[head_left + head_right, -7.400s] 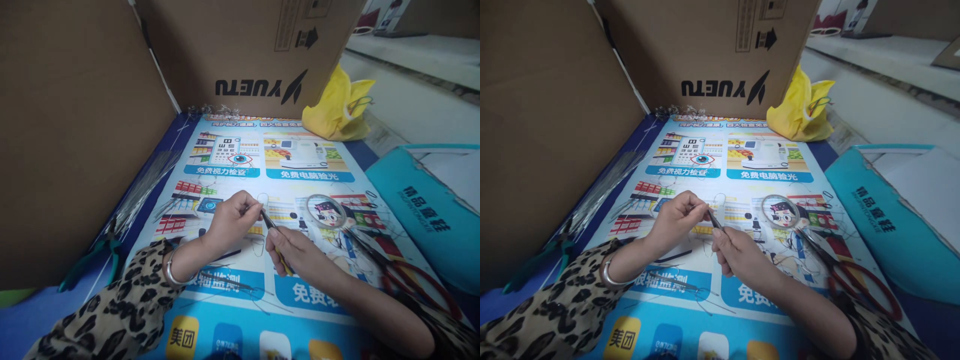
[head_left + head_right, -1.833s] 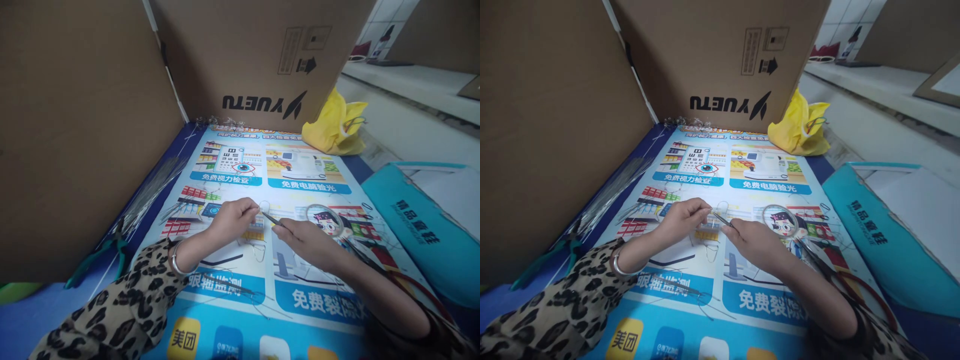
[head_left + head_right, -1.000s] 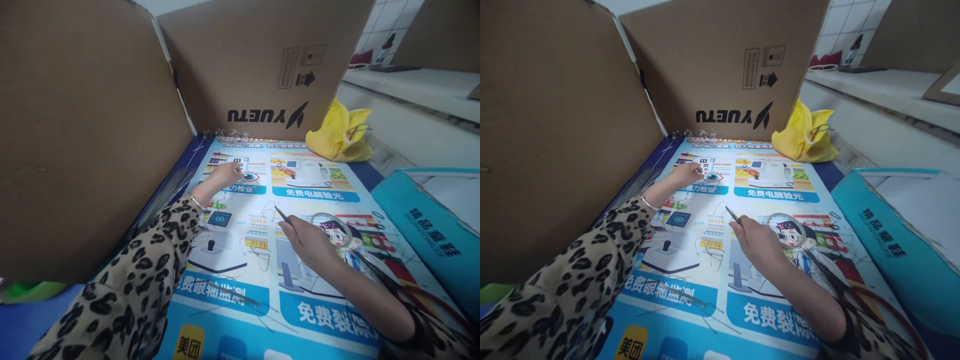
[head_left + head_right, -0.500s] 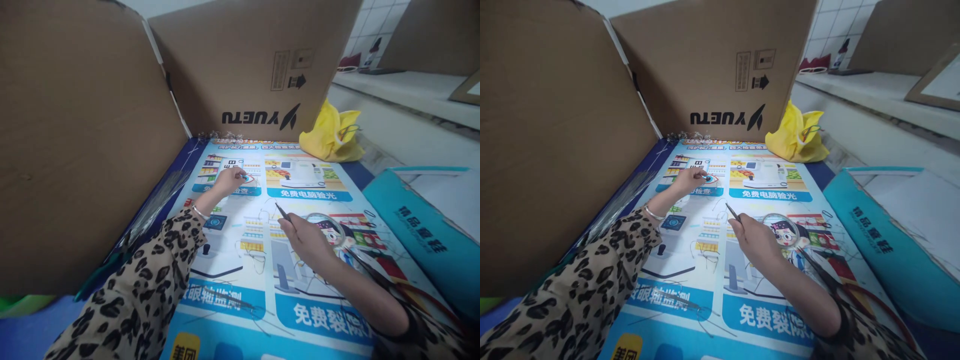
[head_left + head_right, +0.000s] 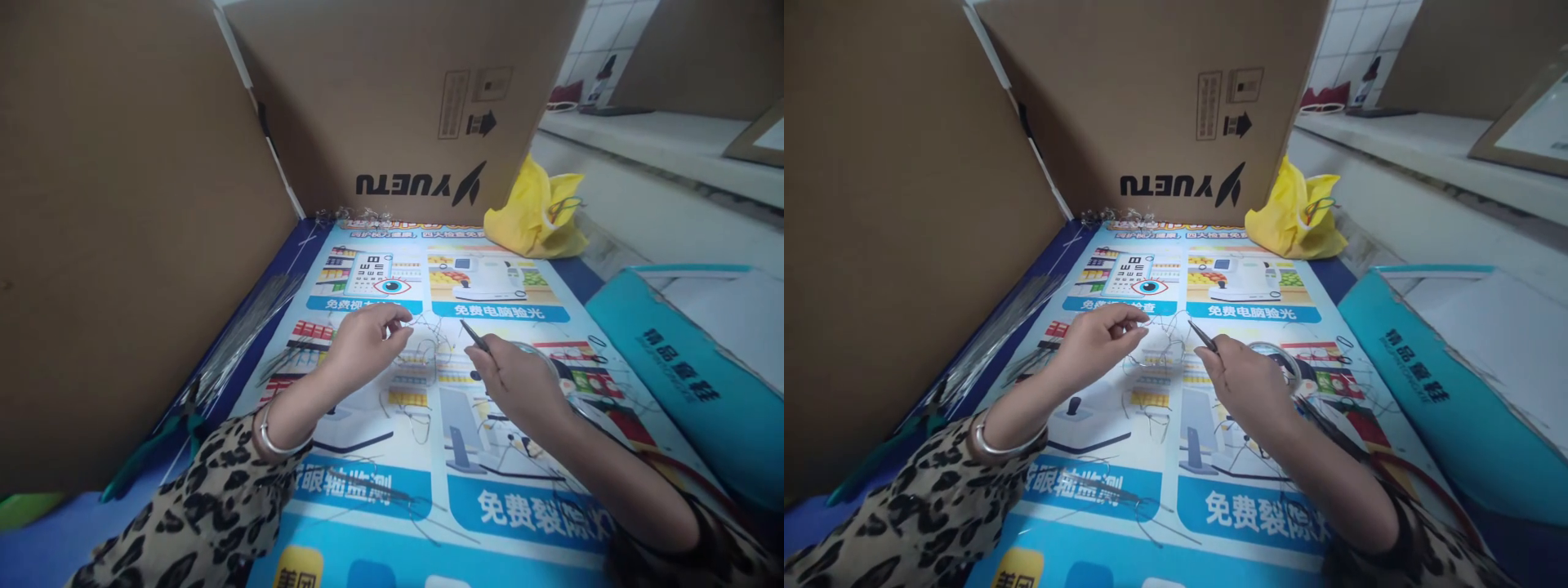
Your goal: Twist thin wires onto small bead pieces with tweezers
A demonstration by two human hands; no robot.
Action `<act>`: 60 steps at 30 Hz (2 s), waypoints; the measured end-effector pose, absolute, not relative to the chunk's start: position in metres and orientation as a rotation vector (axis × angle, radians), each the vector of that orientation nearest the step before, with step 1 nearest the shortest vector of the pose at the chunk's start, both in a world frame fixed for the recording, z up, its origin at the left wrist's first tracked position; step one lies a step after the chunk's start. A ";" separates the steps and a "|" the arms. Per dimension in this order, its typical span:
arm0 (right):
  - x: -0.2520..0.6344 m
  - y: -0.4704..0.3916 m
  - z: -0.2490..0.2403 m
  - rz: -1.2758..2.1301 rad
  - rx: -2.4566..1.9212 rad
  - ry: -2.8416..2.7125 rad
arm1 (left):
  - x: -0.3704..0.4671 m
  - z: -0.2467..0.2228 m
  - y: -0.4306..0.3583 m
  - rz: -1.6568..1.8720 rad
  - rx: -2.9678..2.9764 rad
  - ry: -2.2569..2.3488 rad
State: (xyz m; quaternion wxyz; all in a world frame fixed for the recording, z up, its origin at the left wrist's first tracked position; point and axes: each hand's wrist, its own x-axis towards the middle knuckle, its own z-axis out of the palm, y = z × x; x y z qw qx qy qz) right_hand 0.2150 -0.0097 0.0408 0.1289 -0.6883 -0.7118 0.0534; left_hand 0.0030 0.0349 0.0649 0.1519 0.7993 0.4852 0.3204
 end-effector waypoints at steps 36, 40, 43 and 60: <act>0.215 -0.006 0.029 0.200 -1.974 -2.148 | 0.007 0.051 0.031 0.519 2.584 1.511; 0.213 -0.006 0.030 0.232 -1.996 -2.154 | 0.007 0.051 0.032 0.487 2.659 1.497; 0.211 -0.007 0.032 0.255 -2.007 -2.166 | 0.007 0.052 0.032 0.500 2.681 1.490; 0.209 -0.005 0.028 0.131 -2.055 -2.271 | 0.008 0.048 0.036 0.625 2.407 1.283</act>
